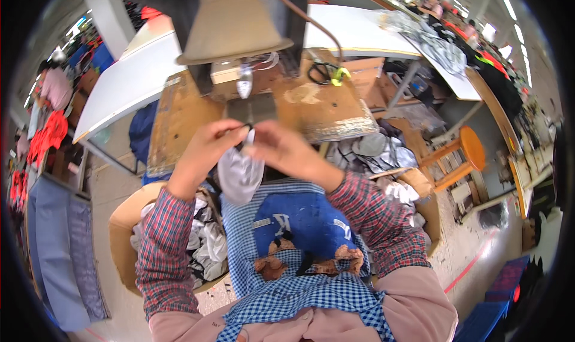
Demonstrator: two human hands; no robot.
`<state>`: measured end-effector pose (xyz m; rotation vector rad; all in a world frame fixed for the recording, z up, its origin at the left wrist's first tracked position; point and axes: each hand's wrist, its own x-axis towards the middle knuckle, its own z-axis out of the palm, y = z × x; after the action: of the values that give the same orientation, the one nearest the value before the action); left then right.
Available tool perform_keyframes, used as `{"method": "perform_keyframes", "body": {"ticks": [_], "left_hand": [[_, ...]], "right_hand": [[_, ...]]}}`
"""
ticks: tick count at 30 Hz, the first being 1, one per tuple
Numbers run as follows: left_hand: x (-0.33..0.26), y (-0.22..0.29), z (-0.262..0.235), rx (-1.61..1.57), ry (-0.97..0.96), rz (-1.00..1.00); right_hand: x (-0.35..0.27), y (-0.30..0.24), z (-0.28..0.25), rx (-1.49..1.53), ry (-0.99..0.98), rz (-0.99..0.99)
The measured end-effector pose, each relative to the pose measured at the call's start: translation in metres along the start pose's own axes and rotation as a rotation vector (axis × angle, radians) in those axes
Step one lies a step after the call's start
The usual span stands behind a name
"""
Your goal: The recorder is seen assembling white fabric masks with black straps using a specialized industrial press or sewing tool at a workstation.
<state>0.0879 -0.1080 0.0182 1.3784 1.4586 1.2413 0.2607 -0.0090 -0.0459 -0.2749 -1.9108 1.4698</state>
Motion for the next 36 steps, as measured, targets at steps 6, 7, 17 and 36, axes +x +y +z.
{"method": "perform_keyframes", "body": {"ticks": [6, 7, 17, 36], "left_hand": [[-0.035, -0.001, 0.052, 0.011, -0.059, 0.024], [-0.037, -0.015, 0.056, -0.012, -0.042, 0.029], [-0.06, -0.21, 0.03, 0.519, 0.136, -0.256], [-0.037, -0.288, -0.007, 0.66, 0.336, -0.126]], "right_hand": [[-0.079, -0.017, -0.024, 0.109, 0.086, 0.209], [-0.098, -0.014, -0.046, 0.1, 0.158, 0.269], [-0.337, 0.027, -0.238, -1.217, 0.647, 1.001], [-0.431, 0.167, -0.295, -0.949, 0.36, 1.672]]}}
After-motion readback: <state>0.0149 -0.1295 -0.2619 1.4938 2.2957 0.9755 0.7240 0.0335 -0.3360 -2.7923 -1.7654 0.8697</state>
